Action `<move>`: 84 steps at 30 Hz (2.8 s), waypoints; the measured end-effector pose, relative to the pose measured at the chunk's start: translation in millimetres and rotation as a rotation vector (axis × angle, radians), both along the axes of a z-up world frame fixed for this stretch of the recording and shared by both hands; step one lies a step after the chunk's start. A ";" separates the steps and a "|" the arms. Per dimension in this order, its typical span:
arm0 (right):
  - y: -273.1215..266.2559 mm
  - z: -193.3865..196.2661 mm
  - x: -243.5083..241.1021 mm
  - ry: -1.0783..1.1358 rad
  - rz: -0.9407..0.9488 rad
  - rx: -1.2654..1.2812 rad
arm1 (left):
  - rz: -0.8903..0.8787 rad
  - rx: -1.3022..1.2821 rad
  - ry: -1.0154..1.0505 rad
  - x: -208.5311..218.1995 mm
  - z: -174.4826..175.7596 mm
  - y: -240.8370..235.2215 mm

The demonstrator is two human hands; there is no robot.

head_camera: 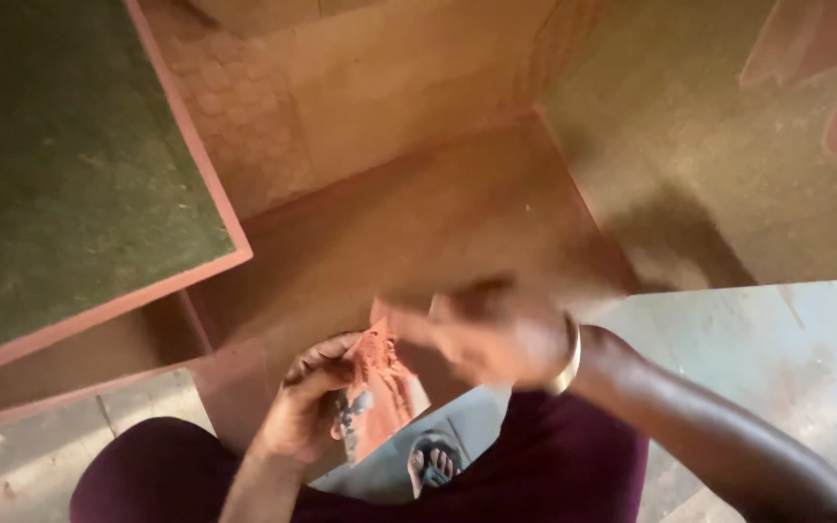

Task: The person sits on the floor and applies pink putty to the edges and corners of a wooden cabinet using a small flat tool. They repeatedly take putty from the tool and smooth it along the seams and joints of the furniture.

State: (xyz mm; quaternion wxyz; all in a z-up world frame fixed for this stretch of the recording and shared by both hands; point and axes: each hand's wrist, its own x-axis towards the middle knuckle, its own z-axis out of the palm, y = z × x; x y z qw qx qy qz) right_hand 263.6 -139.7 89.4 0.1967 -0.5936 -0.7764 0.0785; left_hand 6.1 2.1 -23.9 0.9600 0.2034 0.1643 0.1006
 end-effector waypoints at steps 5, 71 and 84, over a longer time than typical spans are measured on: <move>-23.0 -18.3 25.8 -0.023 0.059 -0.173 | 0.100 0.003 -0.032 -2.2 2.8 23.5; 84.6 413.4 247.3 -1.207 -1.315 0.202 | -0.099 0.597 -0.365 214.7 -92.4 43.9; 58.3 379.8 209.1 -1.115 -1.115 0.182 | -0.212 0.517 -0.565 148.2 -77.1 73.9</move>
